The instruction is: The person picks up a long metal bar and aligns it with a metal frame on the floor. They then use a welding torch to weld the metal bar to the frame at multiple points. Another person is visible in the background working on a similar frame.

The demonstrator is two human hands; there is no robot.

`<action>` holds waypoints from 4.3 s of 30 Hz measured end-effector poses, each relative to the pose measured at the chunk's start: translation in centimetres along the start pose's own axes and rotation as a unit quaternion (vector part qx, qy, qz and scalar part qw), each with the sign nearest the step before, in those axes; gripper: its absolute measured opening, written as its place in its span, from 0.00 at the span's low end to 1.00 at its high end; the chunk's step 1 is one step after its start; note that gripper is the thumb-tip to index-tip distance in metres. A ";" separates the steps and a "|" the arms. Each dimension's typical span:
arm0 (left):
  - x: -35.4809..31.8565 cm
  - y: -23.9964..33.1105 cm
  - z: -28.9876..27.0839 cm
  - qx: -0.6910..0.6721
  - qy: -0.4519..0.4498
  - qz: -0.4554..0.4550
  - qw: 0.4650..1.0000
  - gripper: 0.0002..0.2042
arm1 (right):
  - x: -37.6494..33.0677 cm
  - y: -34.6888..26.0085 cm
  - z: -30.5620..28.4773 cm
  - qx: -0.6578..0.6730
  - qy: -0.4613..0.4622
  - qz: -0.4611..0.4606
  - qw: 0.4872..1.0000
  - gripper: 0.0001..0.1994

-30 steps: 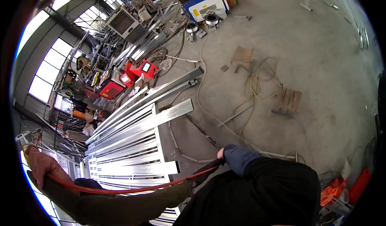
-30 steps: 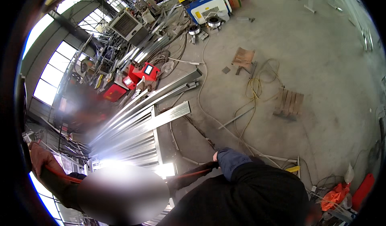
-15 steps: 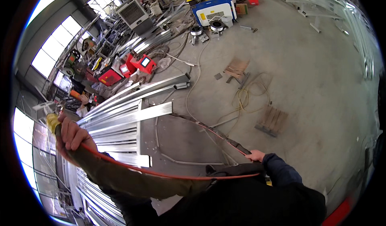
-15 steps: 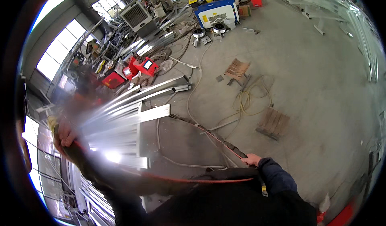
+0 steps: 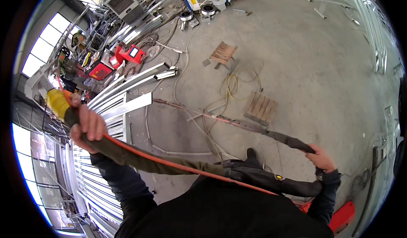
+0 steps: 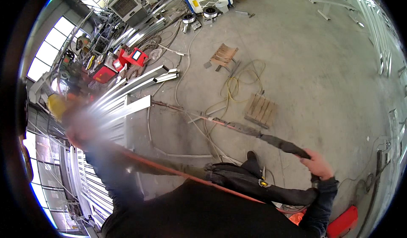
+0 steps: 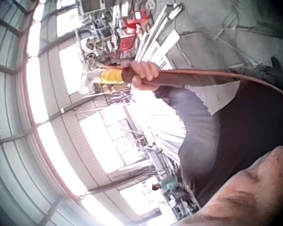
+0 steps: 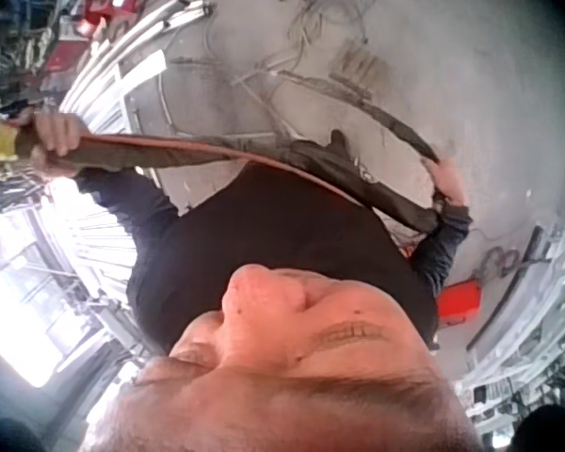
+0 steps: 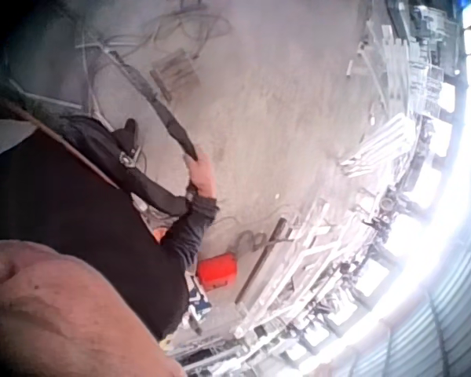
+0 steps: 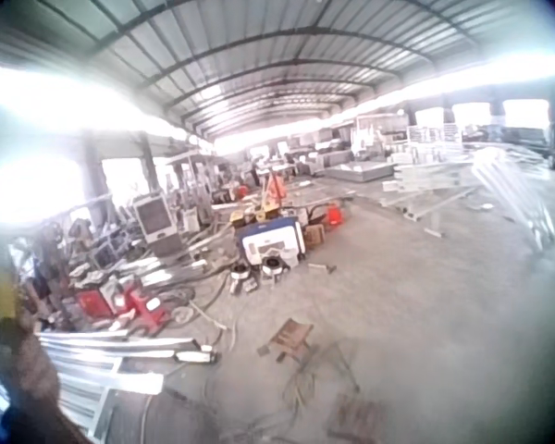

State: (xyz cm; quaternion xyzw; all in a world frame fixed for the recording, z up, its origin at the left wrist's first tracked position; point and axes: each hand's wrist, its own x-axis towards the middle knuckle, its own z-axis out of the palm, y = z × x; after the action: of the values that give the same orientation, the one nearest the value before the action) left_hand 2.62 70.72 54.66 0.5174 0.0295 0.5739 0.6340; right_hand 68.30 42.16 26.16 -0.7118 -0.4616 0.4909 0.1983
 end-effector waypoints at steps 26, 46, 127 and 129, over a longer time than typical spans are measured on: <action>-9.3 -30.5 -6.4 0.202 0.163 -0.295 0.920 0.35 | 21.8 -31.9 1.4 -0.053 -0.431 -0.295 0.851 0.21; -31.6 -34.8 16.5 0.264 0.567 -0.271 0.732 0.29 | 38.8 -19.7 25.3 -0.258 -0.741 0.117 0.609 0.50; -104.8 0.2 15.1 0.377 0.863 -0.336 -0.004 0.59 | -22.8 -35.4 69.7 -0.011 -0.677 -0.376 0.633 0.43; -106.9 1.4 13.1 0.282 0.868 -0.403 0.068 0.59 | -25.1 -36.6 72.3 -0.036 -0.666 -0.351 0.657 0.49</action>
State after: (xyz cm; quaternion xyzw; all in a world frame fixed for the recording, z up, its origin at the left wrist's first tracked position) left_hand -26.39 -18.81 2.22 -0.2957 0.9228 0.2244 0.1027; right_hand -14.70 26.52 34.21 0.0146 -0.7032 0.7102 -0.0309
